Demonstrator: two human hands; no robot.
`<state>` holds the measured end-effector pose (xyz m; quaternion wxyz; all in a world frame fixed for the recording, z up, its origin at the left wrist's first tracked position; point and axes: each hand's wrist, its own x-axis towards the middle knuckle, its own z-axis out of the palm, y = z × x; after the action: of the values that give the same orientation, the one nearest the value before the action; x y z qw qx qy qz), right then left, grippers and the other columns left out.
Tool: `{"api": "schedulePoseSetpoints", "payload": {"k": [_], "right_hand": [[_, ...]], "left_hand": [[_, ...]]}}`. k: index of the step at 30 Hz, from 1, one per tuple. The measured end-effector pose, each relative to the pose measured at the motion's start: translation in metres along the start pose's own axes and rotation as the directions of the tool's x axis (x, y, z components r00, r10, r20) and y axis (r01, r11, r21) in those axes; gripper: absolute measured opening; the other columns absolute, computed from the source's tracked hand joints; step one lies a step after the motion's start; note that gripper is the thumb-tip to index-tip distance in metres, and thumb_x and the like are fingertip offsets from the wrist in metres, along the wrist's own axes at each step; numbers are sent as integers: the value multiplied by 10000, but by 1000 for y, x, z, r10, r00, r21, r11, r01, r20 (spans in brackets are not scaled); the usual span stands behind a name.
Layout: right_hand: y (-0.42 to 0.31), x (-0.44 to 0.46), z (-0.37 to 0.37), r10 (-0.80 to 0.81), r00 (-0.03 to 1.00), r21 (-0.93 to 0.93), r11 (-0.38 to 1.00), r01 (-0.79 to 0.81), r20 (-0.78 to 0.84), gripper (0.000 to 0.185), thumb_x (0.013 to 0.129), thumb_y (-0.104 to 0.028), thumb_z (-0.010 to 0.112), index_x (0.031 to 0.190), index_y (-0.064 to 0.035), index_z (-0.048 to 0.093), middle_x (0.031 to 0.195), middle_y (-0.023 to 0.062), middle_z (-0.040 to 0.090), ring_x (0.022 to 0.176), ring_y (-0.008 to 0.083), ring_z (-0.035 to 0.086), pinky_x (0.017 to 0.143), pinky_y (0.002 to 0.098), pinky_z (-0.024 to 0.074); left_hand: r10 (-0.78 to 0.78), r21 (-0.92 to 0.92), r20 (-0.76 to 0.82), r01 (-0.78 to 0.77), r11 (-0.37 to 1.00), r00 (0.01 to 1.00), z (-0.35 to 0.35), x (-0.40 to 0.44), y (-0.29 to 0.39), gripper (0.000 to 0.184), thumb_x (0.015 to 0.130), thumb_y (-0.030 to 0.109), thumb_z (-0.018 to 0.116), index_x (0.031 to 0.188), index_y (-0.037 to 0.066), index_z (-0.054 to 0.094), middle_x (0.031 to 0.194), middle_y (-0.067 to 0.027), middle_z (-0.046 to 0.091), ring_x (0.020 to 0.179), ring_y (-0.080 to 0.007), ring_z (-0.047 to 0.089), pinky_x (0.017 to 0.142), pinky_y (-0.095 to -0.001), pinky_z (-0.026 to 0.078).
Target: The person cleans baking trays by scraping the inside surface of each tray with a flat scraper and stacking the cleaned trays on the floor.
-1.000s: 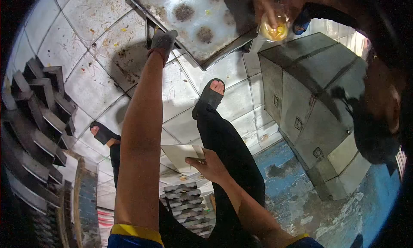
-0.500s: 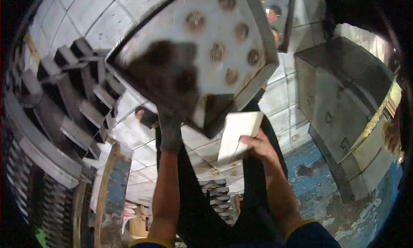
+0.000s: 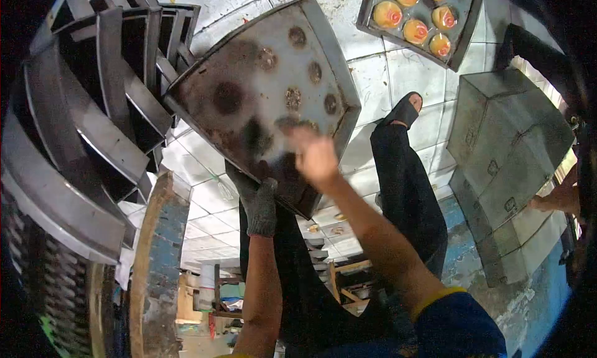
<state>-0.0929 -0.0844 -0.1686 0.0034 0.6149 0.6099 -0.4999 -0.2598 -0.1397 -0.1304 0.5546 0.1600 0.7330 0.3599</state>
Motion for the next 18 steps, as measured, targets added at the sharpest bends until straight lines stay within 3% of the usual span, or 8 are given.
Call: {"api": "schedulePoseSetpoints", "payload": {"k": [3,5,8,10,11,13,16,18], "right_hand": [[29,51,3,312,950,120,943,-311,10,403,770,-19,687,1157,-108,752,1183,163,724,1028,347,714,889,489,573],[14,10,30,-7,997,-135,991,18,79,383,760,-14,690,1125,-115,750,1164,140,735,1013,345,722,877,475,589],[6,-21,50,-220,963,14,974,225,-157,299,738,-83,694,1034,-79,736,983,145,714,901,315,689,784,453,550],[54,21,60,-99,985,-317,947,50,-140,143,774,-98,698,891,-18,710,881,173,698,838,328,681,747,465,543],[72,60,39,140,990,-152,978,-142,-27,165,804,-118,712,924,-6,724,914,199,713,892,351,698,792,467,562],[75,93,16,198,964,115,977,-180,-177,238,803,-156,730,977,5,733,919,199,718,880,361,699,787,480,558],[39,36,32,126,973,-235,969,-79,193,204,784,-157,700,892,7,756,887,178,741,857,377,710,808,474,573],[42,23,44,-4,1000,-77,997,4,0,263,752,-115,726,1013,-87,741,1026,161,713,955,349,701,886,481,557]], "left_hand": [[-102,-79,-67,96,992,993,-1,2,-3,882,811,126,823,1537,118,322,1312,-97,519,1140,-227,555,887,-357,550],[-83,-66,-52,79,995,995,-4,13,-12,869,801,108,822,1525,114,340,1302,-92,527,1128,-222,556,882,-346,552],[-316,-215,-30,303,928,948,-11,17,-7,1012,807,-62,689,1637,133,142,1568,-113,402,1390,-283,450,1155,-421,419],[-307,-103,-53,300,948,950,-4,16,1,1029,811,-62,691,1646,136,122,1586,-115,379,1399,-288,439,1161,-430,415],[-274,-199,-49,260,945,960,-6,14,-2,1041,817,-66,686,1652,141,100,1602,-115,355,1410,-295,422,1172,-440,400],[-251,-289,-42,229,930,967,-12,8,-11,1054,823,-71,682,1658,146,78,1617,-115,330,1422,-302,404,1183,-449,385],[-286,-247,-79,259,934,955,-10,9,-10,1064,819,-66,684,1660,154,71,1620,-118,321,1425,-313,395,1188,-456,374],[-313,-214,-99,287,934,945,-7,8,-6,1071,817,-63,686,1661,159,66,1623,-119,315,1427,-320,389,1192,-460,366]]}}
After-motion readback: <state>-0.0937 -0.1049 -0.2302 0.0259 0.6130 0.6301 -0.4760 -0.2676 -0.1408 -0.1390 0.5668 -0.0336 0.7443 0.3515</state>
